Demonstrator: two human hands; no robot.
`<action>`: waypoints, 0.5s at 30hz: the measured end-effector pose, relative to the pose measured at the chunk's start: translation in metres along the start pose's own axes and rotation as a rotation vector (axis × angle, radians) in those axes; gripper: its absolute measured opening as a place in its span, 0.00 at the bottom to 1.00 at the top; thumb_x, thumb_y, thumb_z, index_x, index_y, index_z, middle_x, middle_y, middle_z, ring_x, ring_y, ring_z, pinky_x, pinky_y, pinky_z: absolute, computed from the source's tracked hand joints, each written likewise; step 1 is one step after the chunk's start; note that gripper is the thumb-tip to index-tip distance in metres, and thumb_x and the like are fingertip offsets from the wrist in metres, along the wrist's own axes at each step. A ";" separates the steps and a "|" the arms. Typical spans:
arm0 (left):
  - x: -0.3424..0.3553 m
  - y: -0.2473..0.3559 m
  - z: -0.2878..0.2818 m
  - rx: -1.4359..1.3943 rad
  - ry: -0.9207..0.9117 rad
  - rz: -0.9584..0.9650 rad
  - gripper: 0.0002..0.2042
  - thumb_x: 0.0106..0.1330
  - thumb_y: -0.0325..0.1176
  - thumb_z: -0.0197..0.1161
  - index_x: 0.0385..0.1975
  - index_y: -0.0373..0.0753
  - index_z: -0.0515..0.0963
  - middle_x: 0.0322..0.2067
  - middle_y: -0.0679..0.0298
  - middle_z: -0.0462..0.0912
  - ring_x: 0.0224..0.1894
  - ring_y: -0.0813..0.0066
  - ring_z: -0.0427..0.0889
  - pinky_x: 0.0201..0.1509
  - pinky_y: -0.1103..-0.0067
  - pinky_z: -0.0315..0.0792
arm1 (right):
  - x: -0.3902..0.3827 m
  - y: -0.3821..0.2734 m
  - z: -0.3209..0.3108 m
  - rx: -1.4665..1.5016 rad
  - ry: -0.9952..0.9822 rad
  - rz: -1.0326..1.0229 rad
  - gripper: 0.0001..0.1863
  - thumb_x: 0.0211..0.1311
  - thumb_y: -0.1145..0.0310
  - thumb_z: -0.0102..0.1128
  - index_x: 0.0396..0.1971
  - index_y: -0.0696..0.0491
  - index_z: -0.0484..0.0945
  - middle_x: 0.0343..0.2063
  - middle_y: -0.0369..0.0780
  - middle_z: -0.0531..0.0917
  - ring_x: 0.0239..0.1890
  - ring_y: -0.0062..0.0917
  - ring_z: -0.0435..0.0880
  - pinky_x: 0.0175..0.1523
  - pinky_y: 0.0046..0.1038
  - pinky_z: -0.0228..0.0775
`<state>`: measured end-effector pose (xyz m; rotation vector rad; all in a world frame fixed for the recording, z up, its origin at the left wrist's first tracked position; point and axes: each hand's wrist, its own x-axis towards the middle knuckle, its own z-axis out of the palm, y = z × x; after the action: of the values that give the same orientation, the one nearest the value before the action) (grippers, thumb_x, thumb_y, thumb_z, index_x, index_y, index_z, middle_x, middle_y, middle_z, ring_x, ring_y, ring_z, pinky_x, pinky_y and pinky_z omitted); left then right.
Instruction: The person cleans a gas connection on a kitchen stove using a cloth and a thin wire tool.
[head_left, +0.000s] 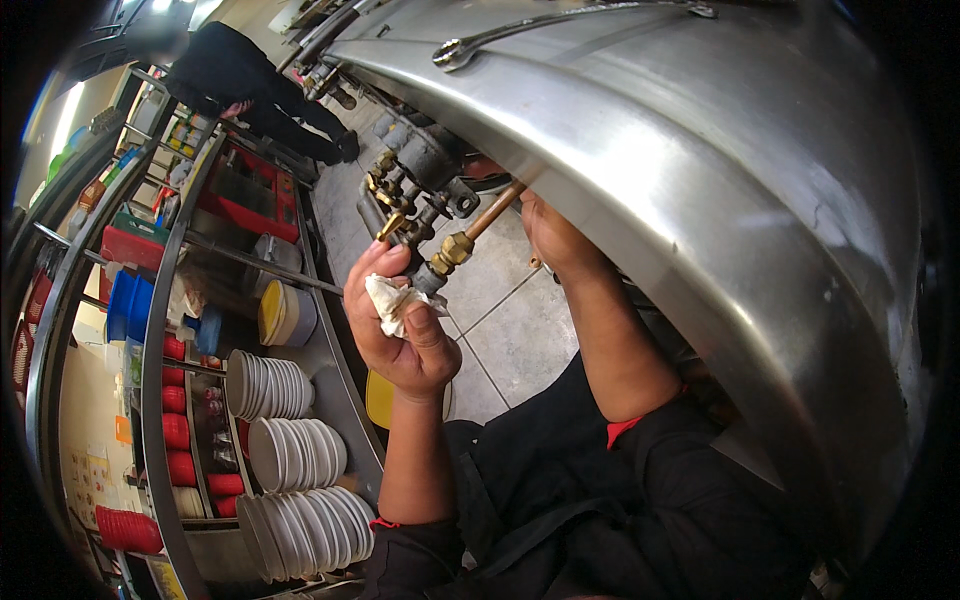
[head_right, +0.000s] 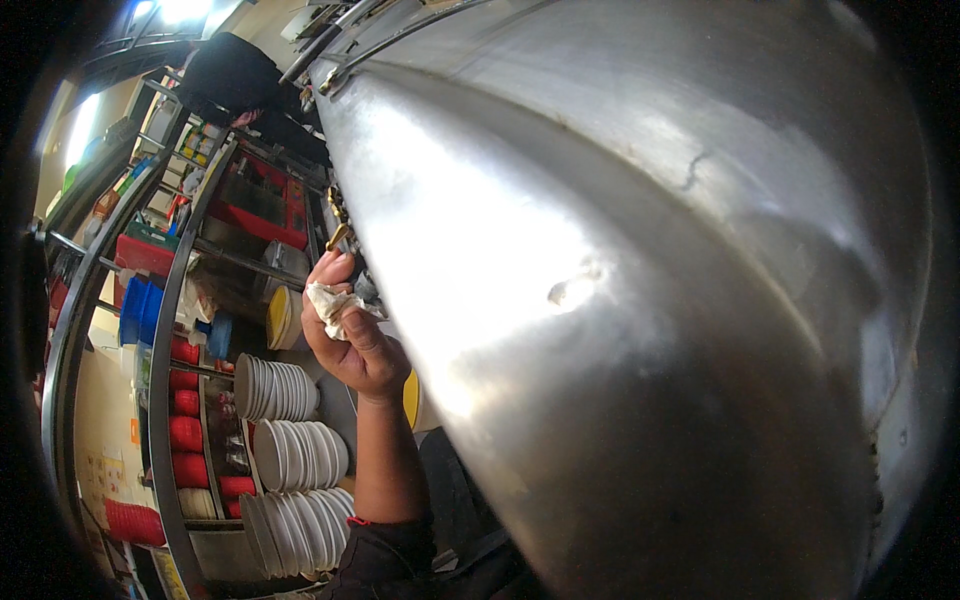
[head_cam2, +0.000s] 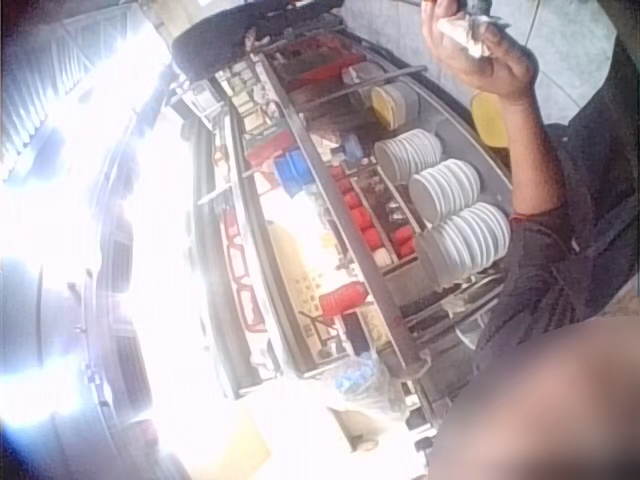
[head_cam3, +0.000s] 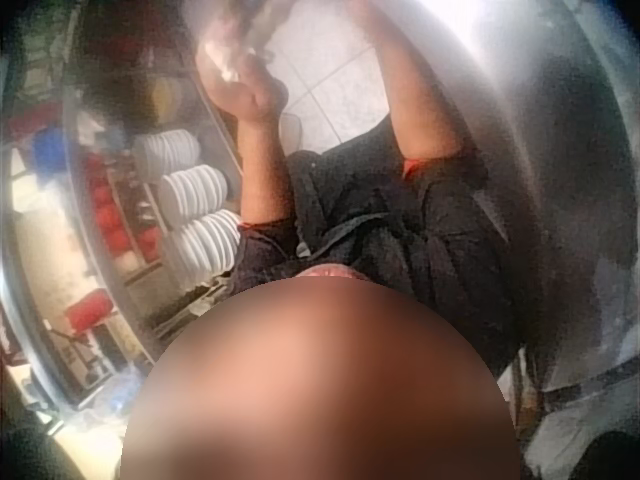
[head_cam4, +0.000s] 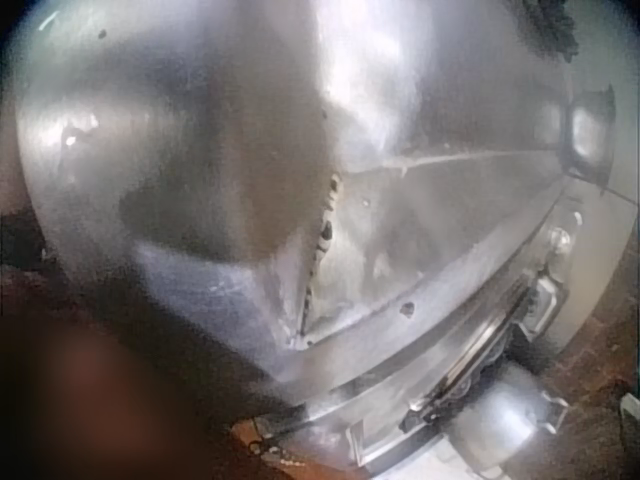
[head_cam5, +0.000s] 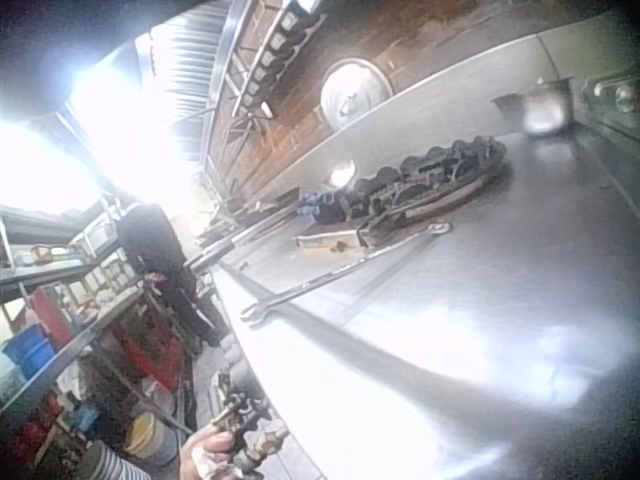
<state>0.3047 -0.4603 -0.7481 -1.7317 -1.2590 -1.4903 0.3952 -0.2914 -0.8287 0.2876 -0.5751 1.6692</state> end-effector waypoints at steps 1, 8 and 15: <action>0.000 0.000 0.000 0.004 -0.001 -0.001 0.17 0.73 0.42 0.55 0.44 0.31 0.72 0.46 0.50 0.82 0.56 0.51 0.78 0.63 0.62 0.66 | 0.000 0.000 0.001 -0.005 -0.007 0.005 0.18 0.66 0.71 0.59 0.54 0.58 0.77 0.45 0.44 0.84 0.49 0.30 0.83 0.57 0.34 0.77; -0.001 -0.001 0.001 -0.011 0.010 -0.001 0.17 0.73 0.42 0.55 0.44 0.31 0.72 0.46 0.50 0.82 0.56 0.51 0.78 0.63 0.62 0.67 | 0.012 0.011 0.011 -0.158 -0.158 0.082 0.17 0.65 0.73 0.60 0.54 0.58 0.77 0.45 0.43 0.84 0.49 0.28 0.83 0.57 0.33 0.77; -0.001 -0.001 0.000 0.000 0.002 0.002 0.17 0.73 0.42 0.56 0.43 0.31 0.72 0.46 0.50 0.81 0.56 0.50 0.78 0.63 0.62 0.67 | 0.011 0.004 0.022 -0.458 -0.242 0.111 0.15 0.66 0.78 0.59 0.53 0.59 0.77 0.44 0.41 0.84 0.49 0.24 0.82 0.58 0.28 0.75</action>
<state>0.3039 -0.4600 -0.7494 -1.7307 -1.2563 -1.4907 0.3864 -0.2942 -0.8053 0.1239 -1.1498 1.5652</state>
